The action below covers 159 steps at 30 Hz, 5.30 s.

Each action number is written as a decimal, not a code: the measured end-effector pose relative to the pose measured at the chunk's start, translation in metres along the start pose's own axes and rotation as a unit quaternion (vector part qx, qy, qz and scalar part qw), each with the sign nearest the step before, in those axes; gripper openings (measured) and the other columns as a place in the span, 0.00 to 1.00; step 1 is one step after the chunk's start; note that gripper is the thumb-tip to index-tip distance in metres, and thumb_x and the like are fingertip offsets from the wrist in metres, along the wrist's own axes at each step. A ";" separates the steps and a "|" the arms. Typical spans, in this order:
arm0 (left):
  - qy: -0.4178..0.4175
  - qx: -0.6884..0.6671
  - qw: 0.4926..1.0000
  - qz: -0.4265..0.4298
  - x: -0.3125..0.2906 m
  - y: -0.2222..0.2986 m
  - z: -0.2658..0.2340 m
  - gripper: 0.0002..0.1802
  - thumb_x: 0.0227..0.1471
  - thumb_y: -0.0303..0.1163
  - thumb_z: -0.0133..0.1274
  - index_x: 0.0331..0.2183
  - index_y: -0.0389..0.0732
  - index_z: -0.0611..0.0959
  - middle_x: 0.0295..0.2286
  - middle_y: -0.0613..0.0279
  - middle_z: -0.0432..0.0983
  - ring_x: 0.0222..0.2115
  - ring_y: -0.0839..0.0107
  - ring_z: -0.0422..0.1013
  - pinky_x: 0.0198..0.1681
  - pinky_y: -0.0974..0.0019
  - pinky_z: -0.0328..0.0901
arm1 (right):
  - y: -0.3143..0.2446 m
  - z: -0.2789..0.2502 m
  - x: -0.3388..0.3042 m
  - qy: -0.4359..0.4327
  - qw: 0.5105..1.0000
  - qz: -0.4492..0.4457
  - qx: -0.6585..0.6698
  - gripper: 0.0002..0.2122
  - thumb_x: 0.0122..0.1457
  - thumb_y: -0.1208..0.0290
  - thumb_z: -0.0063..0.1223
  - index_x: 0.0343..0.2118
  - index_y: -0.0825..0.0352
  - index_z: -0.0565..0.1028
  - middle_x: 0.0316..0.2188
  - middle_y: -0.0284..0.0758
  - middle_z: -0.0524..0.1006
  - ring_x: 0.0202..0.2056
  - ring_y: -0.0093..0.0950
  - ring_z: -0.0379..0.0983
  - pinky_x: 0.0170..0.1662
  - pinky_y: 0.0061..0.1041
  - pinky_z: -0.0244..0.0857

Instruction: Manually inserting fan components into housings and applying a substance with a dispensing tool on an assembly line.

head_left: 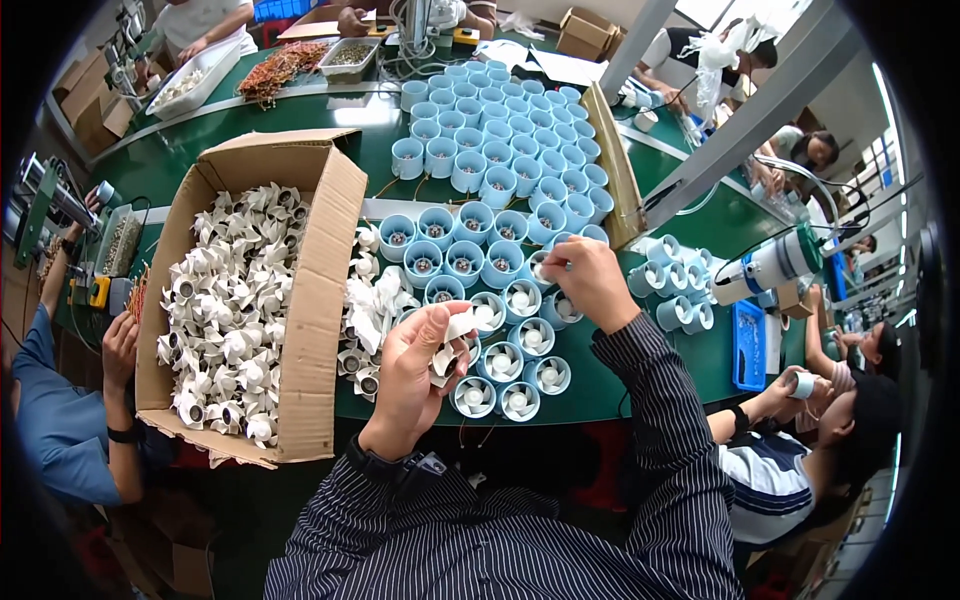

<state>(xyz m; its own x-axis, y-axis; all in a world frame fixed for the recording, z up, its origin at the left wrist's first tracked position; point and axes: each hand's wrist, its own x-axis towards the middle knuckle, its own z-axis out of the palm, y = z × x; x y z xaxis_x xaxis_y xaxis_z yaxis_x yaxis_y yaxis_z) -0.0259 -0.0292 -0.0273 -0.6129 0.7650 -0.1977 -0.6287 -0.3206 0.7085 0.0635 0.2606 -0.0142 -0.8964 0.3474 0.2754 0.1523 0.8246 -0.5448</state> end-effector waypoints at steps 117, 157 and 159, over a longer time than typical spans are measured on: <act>-0.065 0.066 0.996 0.001 -0.014 0.011 -0.008 0.30 0.74 0.37 0.52 0.66 0.27 0.68 0.55 0.36 0.79 0.46 0.54 0.84 0.42 0.63 0.81 | -0.028 0.023 0.036 -0.065 0.997 -0.030 -0.036 0.07 0.54 0.70 0.67 0.31 0.68 0.87 0.31 0.43 0.84 0.36 0.44 0.82 0.42 0.40 0.75; -0.028 0.370 0.926 0.074 -0.041 0.026 -0.027 0.21 0.73 0.42 0.51 0.46 0.31 0.86 0.33 0.56 0.85 0.27 0.73 0.79 0.29 0.70 0.70 | 0.019 0.036 0.054 0.064 0.995 -0.043 -0.059 0.06 0.69 0.73 0.57 0.38 0.72 0.77 0.36 0.46 0.79 0.38 0.48 0.77 0.42 0.42 0.70; 0.002 0.483 0.866 0.129 -0.048 0.036 -0.026 0.18 0.71 0.39 0.54 0.45 0.32 0.86 0.32 0.56 0.85 0.27 0.73 0.79 0.29 0.68 0.70 | 0.028 0.042 0.058 0.024 0.997 -0.034 -0.066 0.08 0.69 0.70 0.57 0.39 0.71 0.77 0.37 0.45 0.79 0.40 0.48 0.77 0.43 0.44 0.70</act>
<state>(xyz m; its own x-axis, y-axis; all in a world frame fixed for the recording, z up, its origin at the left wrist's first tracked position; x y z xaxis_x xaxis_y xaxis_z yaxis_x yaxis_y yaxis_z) -0.0314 -0.0919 -0.0100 -0.6766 0.7346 0.0511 0.2222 0.1375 0.9653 -0.0012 0.2852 -0.0469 -0.8856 0.3079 0.3477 0.1485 0.8971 -0.4162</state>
